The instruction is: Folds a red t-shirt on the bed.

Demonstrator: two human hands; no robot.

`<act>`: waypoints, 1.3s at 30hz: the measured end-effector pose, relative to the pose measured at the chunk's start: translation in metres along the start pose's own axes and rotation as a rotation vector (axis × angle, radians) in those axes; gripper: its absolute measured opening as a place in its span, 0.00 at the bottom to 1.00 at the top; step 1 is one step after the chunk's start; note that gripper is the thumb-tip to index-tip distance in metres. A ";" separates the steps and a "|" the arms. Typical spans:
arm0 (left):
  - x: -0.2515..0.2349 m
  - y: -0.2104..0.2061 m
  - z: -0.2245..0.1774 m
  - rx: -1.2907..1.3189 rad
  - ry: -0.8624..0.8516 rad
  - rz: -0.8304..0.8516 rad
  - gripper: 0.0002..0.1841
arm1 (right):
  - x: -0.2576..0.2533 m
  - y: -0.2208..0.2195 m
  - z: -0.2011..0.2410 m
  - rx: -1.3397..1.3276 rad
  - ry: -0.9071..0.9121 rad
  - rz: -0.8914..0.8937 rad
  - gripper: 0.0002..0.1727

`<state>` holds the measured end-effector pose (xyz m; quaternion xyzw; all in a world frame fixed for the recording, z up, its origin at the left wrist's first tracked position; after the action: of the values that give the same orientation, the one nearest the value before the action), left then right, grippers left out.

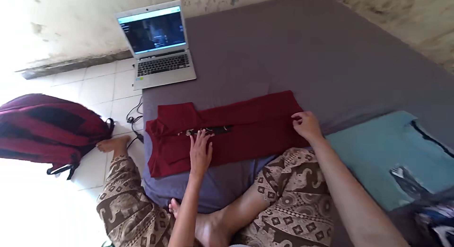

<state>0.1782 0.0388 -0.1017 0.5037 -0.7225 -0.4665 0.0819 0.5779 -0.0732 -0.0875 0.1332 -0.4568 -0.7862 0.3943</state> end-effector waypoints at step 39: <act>-0.048 0.136 0.143 0.324 0.566 0.565 0.35 | 0.058 -0.143 0.280 -0.268 0.124 0.557 0.27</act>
<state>0.0285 0.1699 -0.0605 0.4007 -0.8449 -0.1496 0.3211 0.3091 0.0947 -0.0432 -0.0023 -0.3429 -0.6917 0.6356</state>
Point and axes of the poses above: each hand's wrist, its own x-axis away from the middle knuckle, its own y-axis out of the back of the hand, z = x × y, the point moved 3 cm from there along -x, towards the middle knuckle, and after that the axes turned 7 degrees about -x, right-handed, at the moved point
